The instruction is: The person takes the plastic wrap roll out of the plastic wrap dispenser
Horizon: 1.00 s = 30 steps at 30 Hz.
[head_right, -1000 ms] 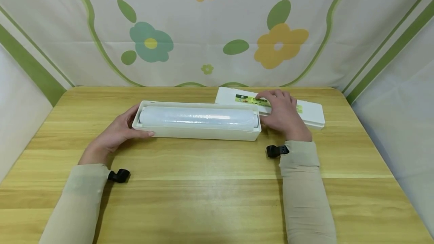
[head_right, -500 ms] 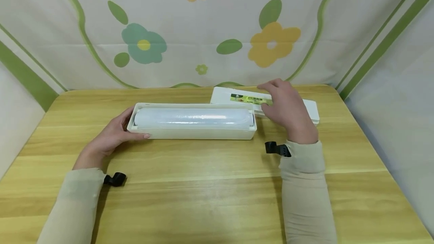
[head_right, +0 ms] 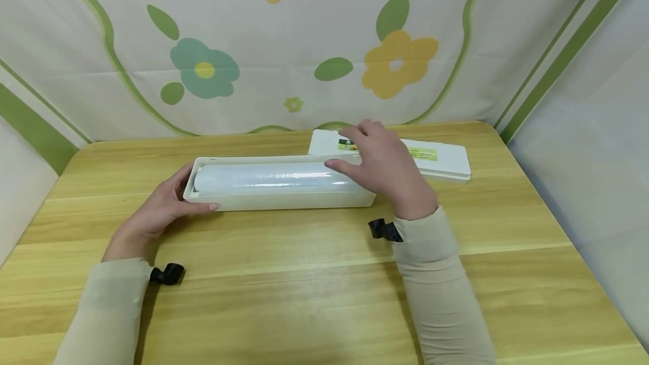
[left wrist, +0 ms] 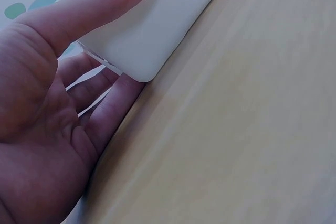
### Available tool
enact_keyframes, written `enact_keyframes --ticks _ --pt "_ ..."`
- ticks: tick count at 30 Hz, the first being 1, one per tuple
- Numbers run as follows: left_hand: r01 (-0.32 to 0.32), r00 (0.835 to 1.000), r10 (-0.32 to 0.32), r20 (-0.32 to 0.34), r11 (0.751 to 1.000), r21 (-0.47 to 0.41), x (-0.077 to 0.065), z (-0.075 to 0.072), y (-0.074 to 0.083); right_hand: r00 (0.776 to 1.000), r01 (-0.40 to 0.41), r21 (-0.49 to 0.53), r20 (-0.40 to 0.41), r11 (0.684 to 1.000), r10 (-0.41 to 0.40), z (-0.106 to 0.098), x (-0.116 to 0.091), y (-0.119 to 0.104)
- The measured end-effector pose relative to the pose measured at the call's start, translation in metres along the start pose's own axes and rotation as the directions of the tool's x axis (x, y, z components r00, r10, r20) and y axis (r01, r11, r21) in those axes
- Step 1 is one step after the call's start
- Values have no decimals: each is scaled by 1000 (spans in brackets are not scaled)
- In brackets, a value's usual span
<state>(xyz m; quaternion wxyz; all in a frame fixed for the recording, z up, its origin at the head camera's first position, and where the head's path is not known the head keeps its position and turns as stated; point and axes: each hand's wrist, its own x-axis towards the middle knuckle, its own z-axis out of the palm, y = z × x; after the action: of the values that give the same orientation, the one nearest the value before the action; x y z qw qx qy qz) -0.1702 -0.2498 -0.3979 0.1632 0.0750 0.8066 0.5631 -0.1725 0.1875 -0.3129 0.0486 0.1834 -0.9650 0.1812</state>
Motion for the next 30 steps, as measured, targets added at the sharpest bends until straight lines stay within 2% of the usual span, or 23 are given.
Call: enact_keyframes --ticks 6,11,14,17,21,30 --pt "2 1000 -2 -2 1000 -9 0 -1 -1 994 104 -14 -22 995 -104 18 7 -16" --pt "1 1000 -1 -2 1000 -14 0 -1 -2 962 250 -60 -101 966 -255 34 13 -32" --pt "8 1000 -8 -2 1000 -20 0 -1 -1 944 300 -72 -117 951 -307 42 16 -38" --pt "14 1000 -14 -1 1000 -24 0 0 -1 942 307 -71 -117 949 -314 46 17 -42" --pt "13 1000 -13 -7 1000 -21 1 0 -1 951 287 -64 -100 956 -292 48 17 -42" --pt "-4 1000 4 -13 1000 -20 1 0 -2 970 241 -36 -7 970 -242 47 19 -45"
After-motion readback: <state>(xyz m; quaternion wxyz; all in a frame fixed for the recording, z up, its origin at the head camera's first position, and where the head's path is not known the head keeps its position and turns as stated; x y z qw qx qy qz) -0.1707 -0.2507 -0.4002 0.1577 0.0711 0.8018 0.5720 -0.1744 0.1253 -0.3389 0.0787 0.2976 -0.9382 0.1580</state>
